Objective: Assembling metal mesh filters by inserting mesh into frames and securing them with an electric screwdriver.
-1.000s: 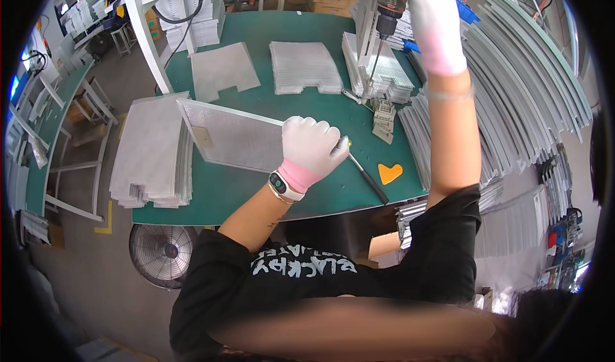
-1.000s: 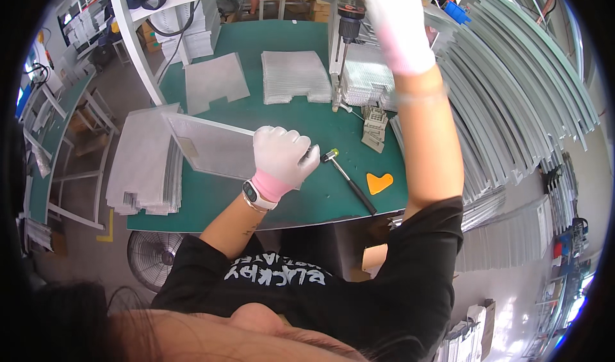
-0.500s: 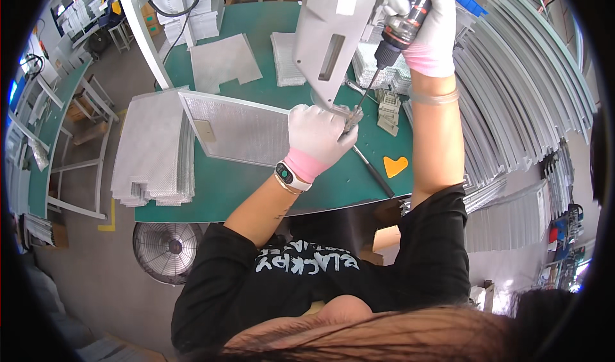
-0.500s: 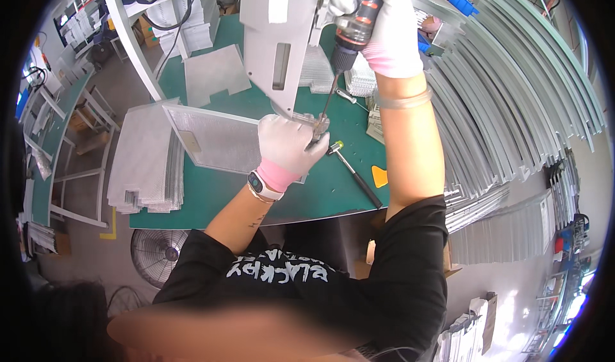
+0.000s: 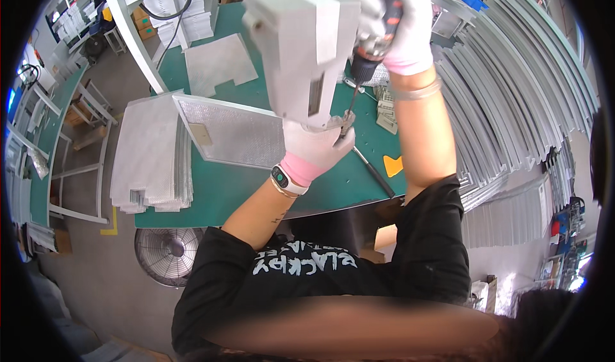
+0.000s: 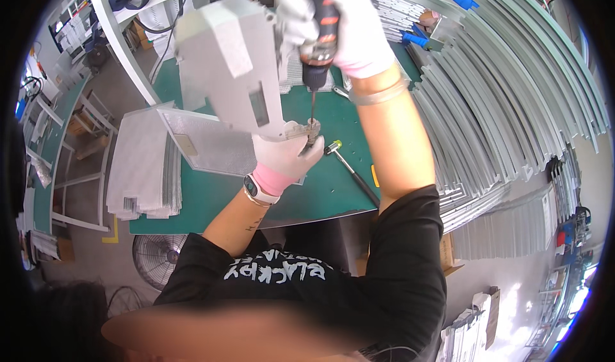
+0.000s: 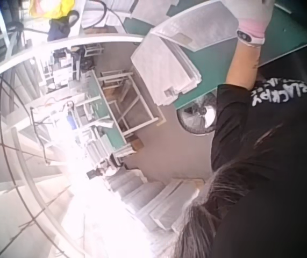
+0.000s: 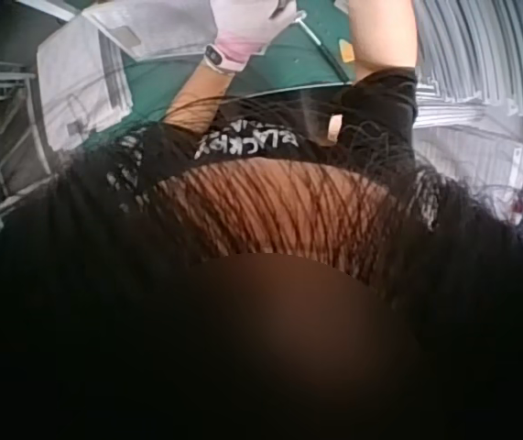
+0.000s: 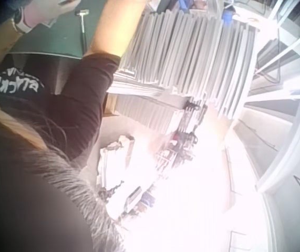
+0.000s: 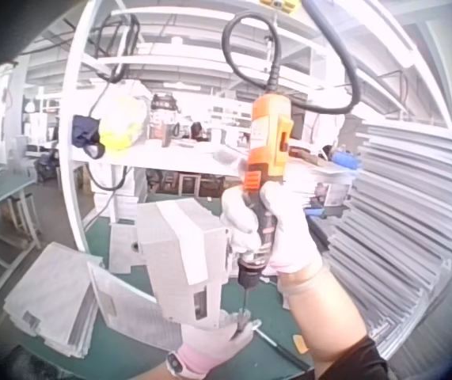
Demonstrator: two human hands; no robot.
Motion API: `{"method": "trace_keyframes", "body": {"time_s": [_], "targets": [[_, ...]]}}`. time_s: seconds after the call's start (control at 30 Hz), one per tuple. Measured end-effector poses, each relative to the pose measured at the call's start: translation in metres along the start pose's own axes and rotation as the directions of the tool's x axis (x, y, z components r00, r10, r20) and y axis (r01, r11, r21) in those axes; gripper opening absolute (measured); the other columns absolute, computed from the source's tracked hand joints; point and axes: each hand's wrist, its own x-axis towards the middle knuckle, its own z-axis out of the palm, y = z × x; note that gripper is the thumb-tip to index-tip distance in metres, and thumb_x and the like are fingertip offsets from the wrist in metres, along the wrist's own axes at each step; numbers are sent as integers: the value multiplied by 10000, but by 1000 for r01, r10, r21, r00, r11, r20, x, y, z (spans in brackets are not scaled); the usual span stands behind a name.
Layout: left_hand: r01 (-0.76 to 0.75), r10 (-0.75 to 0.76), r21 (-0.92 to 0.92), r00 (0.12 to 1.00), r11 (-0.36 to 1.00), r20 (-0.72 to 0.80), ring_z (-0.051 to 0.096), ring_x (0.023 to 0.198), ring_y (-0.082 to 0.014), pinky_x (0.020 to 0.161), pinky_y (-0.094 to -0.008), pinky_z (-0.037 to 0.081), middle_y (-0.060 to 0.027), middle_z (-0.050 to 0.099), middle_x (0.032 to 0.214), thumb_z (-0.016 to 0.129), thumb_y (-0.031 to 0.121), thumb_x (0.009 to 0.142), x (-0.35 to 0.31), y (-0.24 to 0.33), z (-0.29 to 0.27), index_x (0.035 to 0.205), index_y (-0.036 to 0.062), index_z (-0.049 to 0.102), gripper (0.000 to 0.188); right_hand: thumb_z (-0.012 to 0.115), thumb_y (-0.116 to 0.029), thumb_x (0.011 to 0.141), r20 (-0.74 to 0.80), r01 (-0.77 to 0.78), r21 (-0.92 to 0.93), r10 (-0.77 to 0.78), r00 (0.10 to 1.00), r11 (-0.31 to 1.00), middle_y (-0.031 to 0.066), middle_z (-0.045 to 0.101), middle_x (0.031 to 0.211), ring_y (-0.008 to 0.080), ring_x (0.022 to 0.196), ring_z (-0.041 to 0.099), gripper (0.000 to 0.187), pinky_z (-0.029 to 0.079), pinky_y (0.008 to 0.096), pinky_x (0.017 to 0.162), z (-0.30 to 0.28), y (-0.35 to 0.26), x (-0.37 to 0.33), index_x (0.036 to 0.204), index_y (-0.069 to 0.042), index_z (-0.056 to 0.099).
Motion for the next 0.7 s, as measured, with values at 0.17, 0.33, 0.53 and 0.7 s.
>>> {"method": "trace_keyframes", "body": {"time_s": [0.17,0.33,0.53,0.7], "targets": [[-57,45,-110,993,992,-111,526,519,-168,472,-327,390,15,525,607,728,175,722,-8,-7,10,861,148,726,141,589,-438,930,64,72,102,-78,995,992,37,466,692,91,522,416,526,361,232,446,-2,35,-11,1181,10,480],[18,-22,-89,999,996,-42,654,788,-153,678,-318,521,48,671,824,753,200,732,-5,-1,3,859,176,719,134,619,-414,895,-158,188,105,-171,973,976,39,473,708,72,505,415,736,365,207,414,-1,41,-13,1417,47,383],[291,-217,-341,947,894,238,643,786,-188,683,-393,474,59,662,794,741,236,719,-11,-7,-1,885,186,713,175,661,-419,862,-664,304,100,-163,730,947,85,627,828,96,583,583,742,485,227,506,42,39,-10,1366,79,438],[169,-142,-239,982,956,129,604,676,-182,618,-376,450,10,638,739,763,204,733,-5,-3,1,908,115,694,207,674,-459,835,-293,286,191,-223,930,939,61,665,814,102,662,635,790,533,230,603,26,47,-12,1307,135,458]]}}
